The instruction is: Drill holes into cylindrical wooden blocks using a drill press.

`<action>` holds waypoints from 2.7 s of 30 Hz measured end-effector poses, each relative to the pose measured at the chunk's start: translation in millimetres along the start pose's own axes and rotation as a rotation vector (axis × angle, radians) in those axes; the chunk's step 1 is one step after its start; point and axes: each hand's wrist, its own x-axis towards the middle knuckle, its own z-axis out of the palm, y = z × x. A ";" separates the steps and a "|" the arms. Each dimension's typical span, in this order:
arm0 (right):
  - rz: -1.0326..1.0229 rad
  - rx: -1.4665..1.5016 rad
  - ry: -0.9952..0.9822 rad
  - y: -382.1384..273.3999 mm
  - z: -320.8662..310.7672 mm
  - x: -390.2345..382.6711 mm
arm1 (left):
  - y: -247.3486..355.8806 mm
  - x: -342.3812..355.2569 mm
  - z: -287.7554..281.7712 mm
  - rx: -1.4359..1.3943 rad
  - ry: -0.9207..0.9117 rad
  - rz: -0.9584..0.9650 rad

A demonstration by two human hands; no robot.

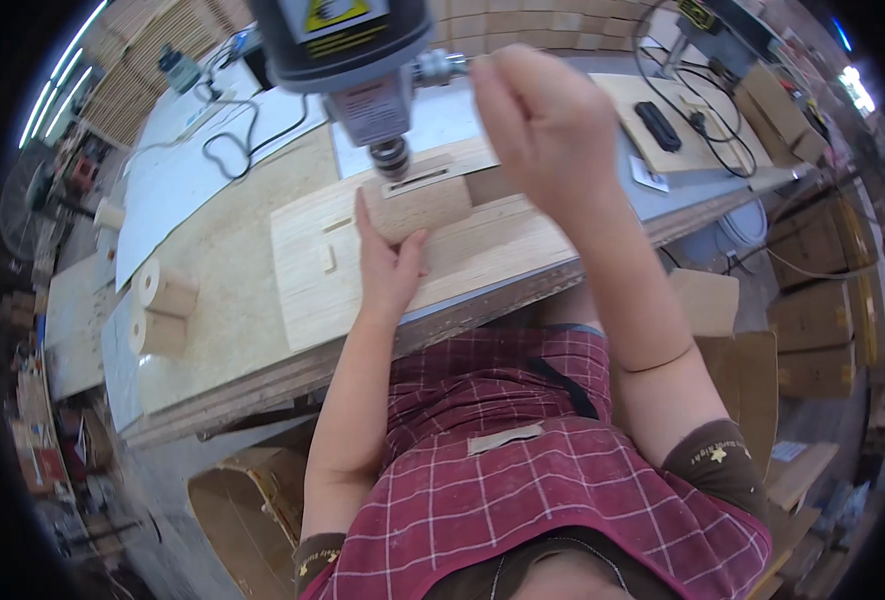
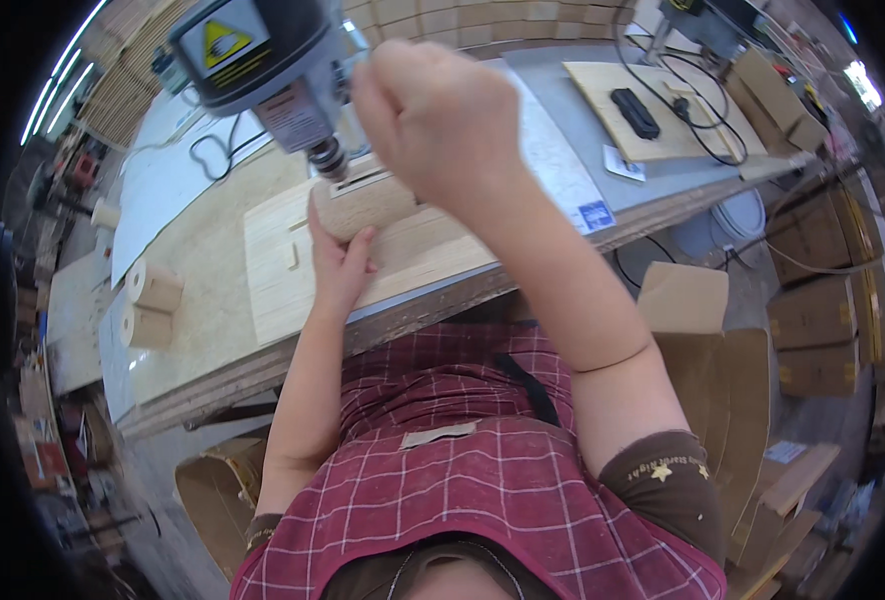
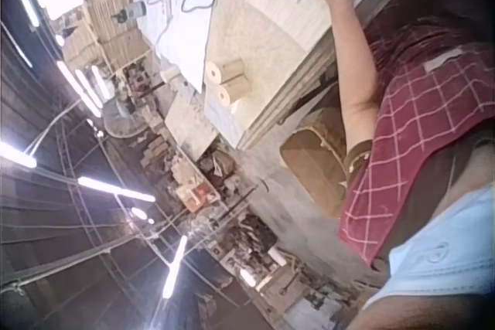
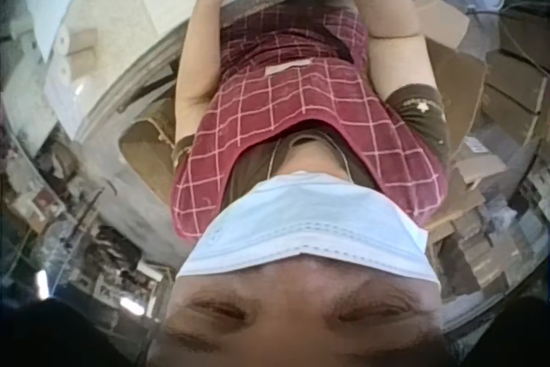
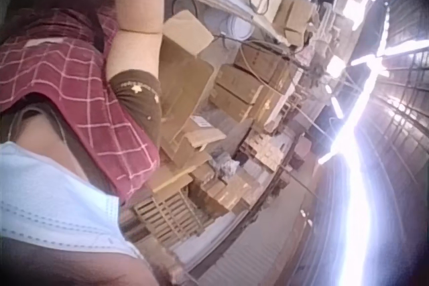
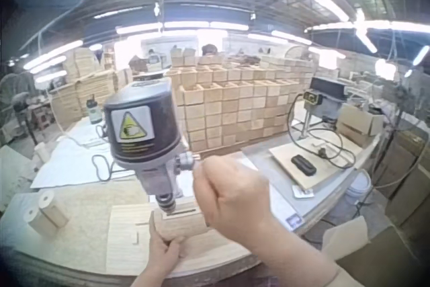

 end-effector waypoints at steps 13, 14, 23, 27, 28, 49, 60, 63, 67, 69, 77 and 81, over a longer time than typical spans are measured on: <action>0.056 0.219 0.146 6.9 30.0 -64.9 | 3.0 -0.8 -0.2 0.062 0.037 -0.031; 0.055 0.234 0.196 7.8 33.3 -66.8 | 2.6 -0.9 -0.3 0.049 0.023 -0.023; 0.057 0.240 0.157 5.1 24.1 -60.5 | 5.4 -1.9 -1.0 0.055 0.035 -0.028; -0.002 0.079 0.016 2.9 6.1 -20.5 | 4.2 -1.2 -1.8 0.043 0.021 -0.029; -0.046 0.021 0.031 4.1 3.8 -5.3 | 3.8 -1.2 -2.1 0.039 0.021 -0.031; 0.600 0.428 -0.586 111.1 26.4 -17.4 | 9.9 2.3 -22.1 0.408 0.073 -0.049; 0.932 0.730 -0.739 104.7 -1.8 -110.6 | 21.7 -30.4 -71.5 0.138 0.000 0.078; 1.020 0.869 -0.699 105.9 -15.4 -110.4 | 40.5 -45.9 -99.9 0.112 0.056 0.190; 1.016 1.077 -0.608 102.7 -27.4 -108.7 | 60.2 -54.3 -118.6 -0.132 0.322 0.048; 0.968 1.094 -0.595 94.2 -26.6 -111.6 | 67.0 -56.4 -125.3 -0.148 0.359 -0.065; 0.818 1.094 -0.526 65.9 -20.7 -118.4 | 61.5 -50.5 -106.6 -0.090 0.369 -0.231; 0.856 1.120 -0.529 60.8 -15.7 -123.1 | 55.9 -48.1 -96.8 -0.106 0.285 -0.295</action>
